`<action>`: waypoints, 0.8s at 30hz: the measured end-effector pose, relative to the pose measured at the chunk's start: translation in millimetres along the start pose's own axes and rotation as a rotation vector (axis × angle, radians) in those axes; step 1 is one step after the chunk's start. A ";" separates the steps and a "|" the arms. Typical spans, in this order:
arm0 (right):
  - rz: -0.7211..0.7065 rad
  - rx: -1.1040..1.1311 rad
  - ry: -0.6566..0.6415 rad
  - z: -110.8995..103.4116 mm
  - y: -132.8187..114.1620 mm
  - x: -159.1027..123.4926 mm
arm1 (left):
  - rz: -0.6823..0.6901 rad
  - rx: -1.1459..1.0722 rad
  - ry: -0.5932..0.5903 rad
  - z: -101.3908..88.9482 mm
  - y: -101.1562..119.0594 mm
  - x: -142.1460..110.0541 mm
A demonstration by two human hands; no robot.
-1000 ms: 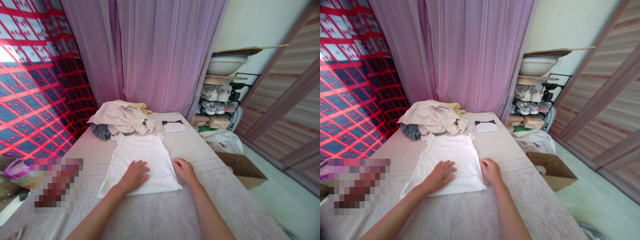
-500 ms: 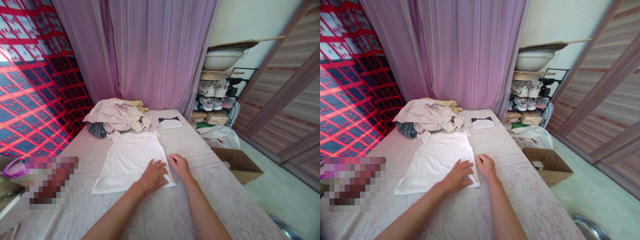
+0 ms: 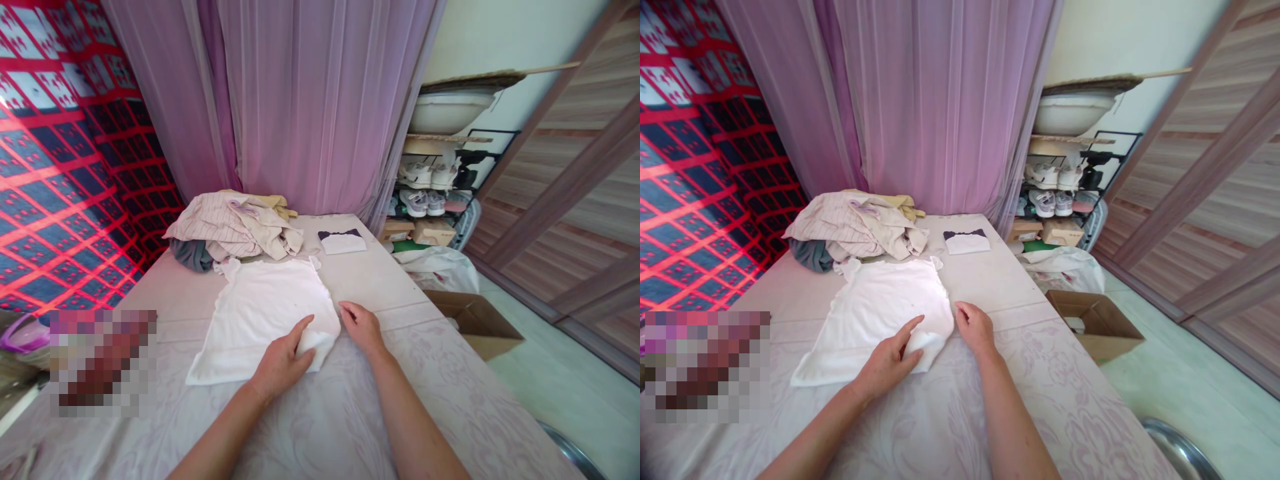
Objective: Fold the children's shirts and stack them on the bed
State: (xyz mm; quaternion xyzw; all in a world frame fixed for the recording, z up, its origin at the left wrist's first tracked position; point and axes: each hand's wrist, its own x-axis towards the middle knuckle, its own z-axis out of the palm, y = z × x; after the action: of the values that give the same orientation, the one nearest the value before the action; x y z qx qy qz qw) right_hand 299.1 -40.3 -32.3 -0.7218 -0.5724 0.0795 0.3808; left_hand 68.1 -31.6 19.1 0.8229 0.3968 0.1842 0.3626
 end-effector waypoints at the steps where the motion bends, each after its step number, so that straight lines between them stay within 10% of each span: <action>1: -0.004 -0.002 0.001 0.0 -0.5 -0.4 | 0.018 -0.021 0.005 0.1 -1.0 -1.4; 24: -0.032 0.116 0.082 0.8 -24.2 -5.1 | -0.071 -0.519 0.349 14.5 -37.7 2.8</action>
State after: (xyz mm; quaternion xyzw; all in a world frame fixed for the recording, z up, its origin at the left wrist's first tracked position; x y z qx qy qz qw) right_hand 278.4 -43.2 -19.0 -0.6920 -0.5622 0.0769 0.4462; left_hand 58.8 -20.0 -18.6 0.6444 0.4211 0.4052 0.4932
